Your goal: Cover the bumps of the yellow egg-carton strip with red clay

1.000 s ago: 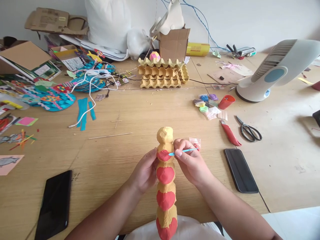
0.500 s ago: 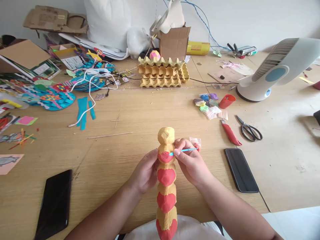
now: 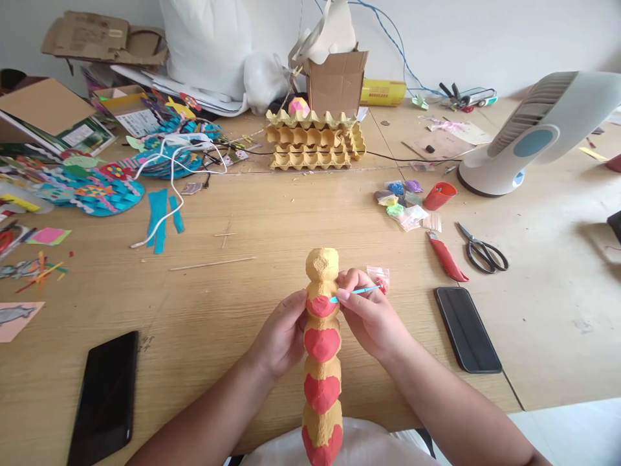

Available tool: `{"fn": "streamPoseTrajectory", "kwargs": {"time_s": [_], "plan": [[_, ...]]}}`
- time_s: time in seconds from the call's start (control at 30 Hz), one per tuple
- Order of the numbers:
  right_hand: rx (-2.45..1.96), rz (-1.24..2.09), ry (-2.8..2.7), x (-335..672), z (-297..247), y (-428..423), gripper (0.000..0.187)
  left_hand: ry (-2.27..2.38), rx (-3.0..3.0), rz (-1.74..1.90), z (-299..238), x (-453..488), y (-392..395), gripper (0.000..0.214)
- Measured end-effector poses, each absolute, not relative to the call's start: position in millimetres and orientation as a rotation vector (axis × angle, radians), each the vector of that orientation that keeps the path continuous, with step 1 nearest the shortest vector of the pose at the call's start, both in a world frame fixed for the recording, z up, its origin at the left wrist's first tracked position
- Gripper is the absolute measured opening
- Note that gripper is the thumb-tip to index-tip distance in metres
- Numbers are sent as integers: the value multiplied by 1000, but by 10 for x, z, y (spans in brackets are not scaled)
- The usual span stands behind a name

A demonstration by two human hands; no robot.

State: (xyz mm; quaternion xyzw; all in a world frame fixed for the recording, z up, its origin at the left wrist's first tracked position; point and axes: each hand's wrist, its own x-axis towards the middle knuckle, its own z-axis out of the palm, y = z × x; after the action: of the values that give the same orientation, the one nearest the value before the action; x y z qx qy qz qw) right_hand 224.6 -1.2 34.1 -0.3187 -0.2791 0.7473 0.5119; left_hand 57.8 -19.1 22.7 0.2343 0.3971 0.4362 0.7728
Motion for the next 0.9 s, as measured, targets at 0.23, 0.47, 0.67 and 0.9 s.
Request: {"fn": "streamPoseTrajectory", "kwargs": {"time_s": [0.23,0.47,0.67,0.9], "plan": [[-748,1755,-662,2246,377,-19,45,873,508,949,204,573,-199,42],[-827,1762,-686,2219,344,-42,45,861,502,983,233,603,-191,41],[-868,1572,-752,2279,339,10,43,913,440,1070,207,592,-171,41],[-989,1171,-1287,2373,409,-18,27,1010,485,1208,196,589,-148,51]]}}
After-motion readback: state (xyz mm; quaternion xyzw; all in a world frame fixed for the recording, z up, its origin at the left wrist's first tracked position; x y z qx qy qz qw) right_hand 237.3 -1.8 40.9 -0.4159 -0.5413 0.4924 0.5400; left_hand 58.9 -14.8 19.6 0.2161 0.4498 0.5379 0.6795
